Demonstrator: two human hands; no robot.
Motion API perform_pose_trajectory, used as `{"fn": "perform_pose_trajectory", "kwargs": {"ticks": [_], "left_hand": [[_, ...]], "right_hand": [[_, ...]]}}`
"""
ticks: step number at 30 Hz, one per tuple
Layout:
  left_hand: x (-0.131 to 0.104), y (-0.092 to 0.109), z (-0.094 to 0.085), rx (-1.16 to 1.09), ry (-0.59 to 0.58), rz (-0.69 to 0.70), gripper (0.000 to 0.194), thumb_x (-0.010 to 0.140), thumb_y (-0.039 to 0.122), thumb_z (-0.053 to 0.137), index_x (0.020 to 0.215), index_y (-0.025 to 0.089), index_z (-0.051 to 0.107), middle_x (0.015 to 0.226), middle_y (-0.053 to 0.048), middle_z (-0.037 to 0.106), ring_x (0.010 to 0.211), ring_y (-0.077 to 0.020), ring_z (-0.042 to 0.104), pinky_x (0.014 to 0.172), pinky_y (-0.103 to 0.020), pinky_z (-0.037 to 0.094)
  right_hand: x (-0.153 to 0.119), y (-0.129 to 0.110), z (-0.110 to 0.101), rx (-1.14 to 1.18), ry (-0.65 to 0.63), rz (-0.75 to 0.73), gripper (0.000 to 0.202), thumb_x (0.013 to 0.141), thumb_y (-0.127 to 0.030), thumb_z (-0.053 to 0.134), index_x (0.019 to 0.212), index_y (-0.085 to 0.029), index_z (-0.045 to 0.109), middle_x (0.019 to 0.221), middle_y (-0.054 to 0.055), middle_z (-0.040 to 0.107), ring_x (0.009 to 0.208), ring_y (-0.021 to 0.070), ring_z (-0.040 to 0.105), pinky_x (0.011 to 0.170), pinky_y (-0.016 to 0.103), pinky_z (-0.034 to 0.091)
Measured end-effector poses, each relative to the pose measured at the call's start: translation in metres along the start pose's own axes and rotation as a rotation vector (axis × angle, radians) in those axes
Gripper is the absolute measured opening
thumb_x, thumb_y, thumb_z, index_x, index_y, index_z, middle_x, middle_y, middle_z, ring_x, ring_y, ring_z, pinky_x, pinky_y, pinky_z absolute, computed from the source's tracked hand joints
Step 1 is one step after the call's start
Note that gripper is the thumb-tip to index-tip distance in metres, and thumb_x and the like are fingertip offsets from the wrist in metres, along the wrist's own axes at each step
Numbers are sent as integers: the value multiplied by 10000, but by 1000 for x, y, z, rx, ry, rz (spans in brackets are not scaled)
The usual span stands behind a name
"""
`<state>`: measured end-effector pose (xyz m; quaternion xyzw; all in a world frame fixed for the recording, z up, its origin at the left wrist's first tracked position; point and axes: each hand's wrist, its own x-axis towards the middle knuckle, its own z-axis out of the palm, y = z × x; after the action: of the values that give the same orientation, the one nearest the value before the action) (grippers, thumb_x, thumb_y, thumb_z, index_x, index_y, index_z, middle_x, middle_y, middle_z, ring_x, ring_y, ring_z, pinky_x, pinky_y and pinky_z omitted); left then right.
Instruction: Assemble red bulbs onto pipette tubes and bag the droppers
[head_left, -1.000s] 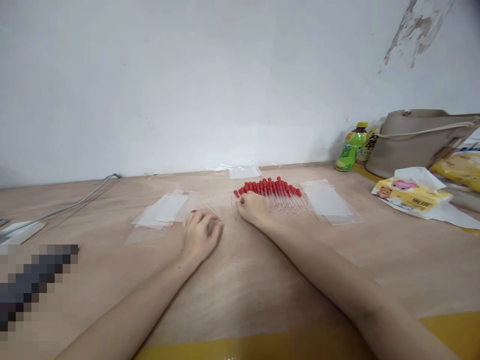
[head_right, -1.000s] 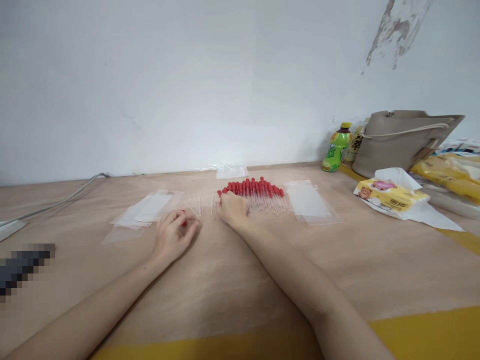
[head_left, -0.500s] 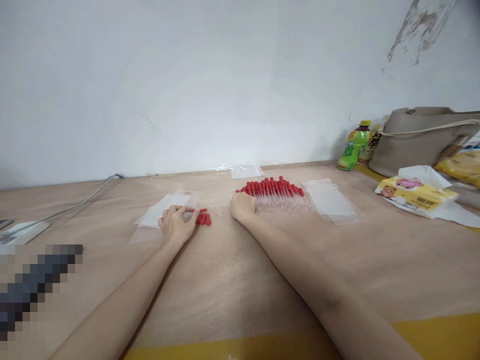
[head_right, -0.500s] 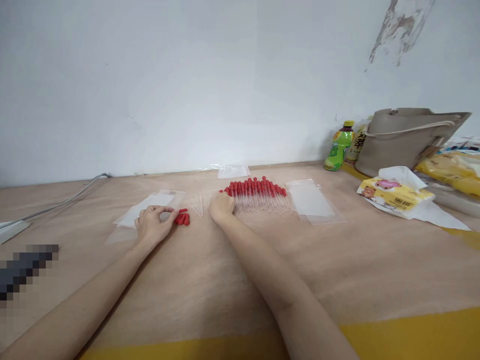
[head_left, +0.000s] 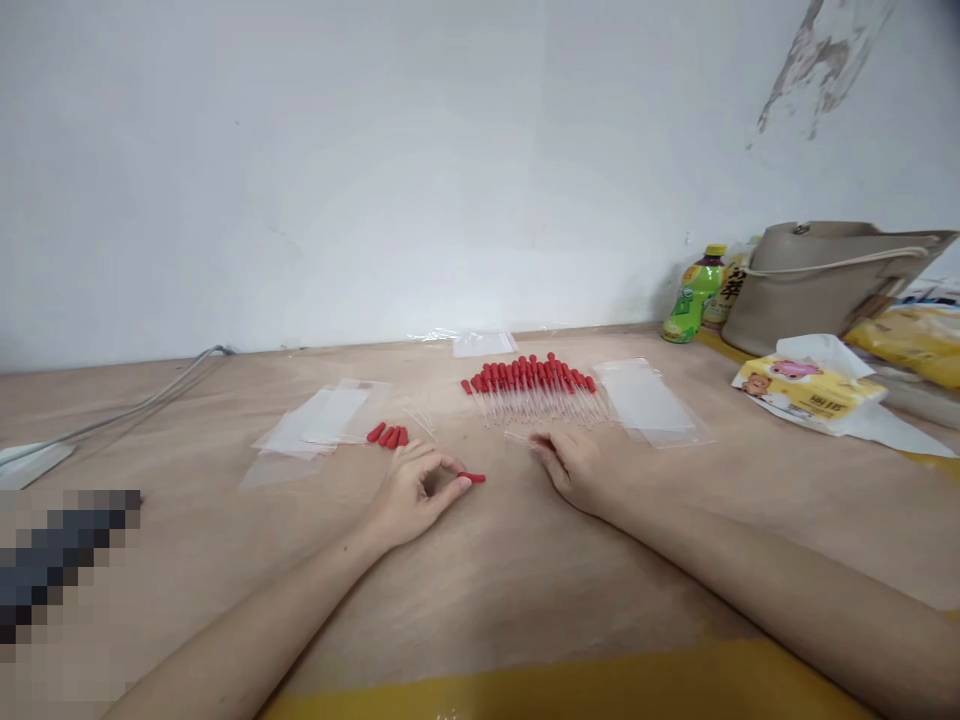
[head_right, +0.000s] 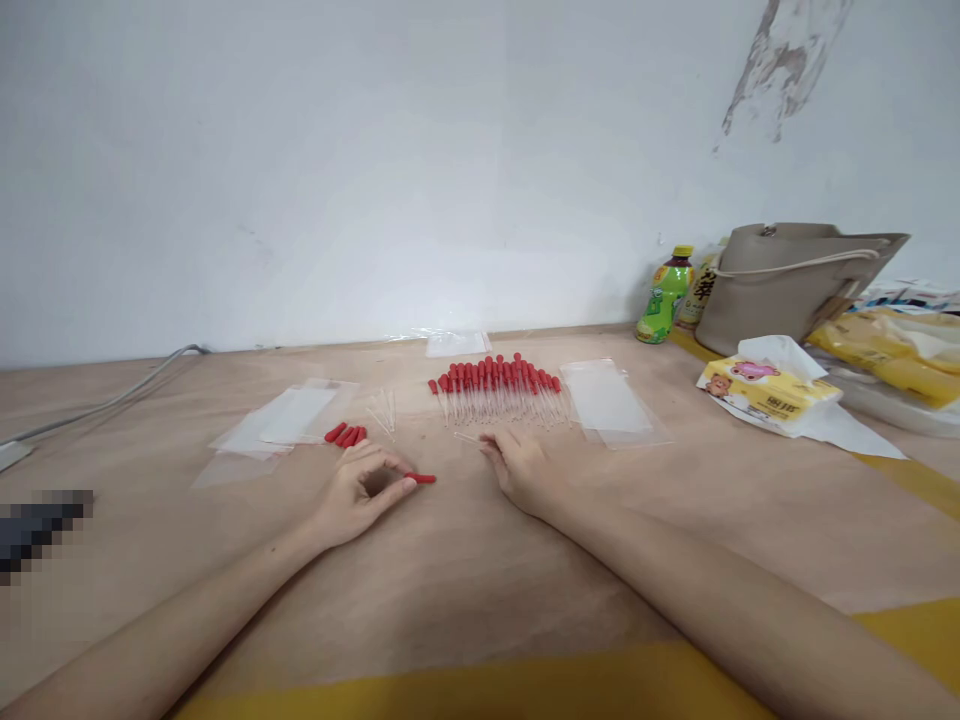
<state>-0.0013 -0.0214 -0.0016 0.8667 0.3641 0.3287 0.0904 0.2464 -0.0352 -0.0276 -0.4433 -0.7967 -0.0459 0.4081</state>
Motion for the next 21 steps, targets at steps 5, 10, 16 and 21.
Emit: {"fn": "perform_pose_trajectory", "kwargs": {"ticks": [5,10,16,21], "left_hand": [[-2,-1,-1,21,-11,-60,217,767,323,562,926,180,603,878,-58,629,811,-194,558,723,-347,452],[-1,-1,4,95,-152,68,436,781,383,544,1182,216,515,1298,-84,439,1205,-266,370,982,-458,322],[10,-4,21,42,-116,122,233,844,298,471,966,199,643,1234,-70,510,1204,-235,393,980,-415,356],[9,-1,20,-46,-31,122,174,861,242,451,902,173,606,985,-59,628,985,-182,558,860,-331,440]], "right_hand": [[-1,-1,1,26,-66,-92,263,869,-193,360,1071,-157,524,906,82,567,827,162,515,720,296,427],[2,-8,1,-33,-117,-176,222,864,-191,392,966,-177,588,809,46,574,751,139,505,719,306,379],[4,-15,-7,-67,-130,-209,178,855,-195,420,880,-178,595,792,35,603,744,128,519,717,298,331],[3,-16,-3,-65,-101,-223,180,857,-204,421,871,-172,598,740,23,616,702,121,522,704,296,305]]}}
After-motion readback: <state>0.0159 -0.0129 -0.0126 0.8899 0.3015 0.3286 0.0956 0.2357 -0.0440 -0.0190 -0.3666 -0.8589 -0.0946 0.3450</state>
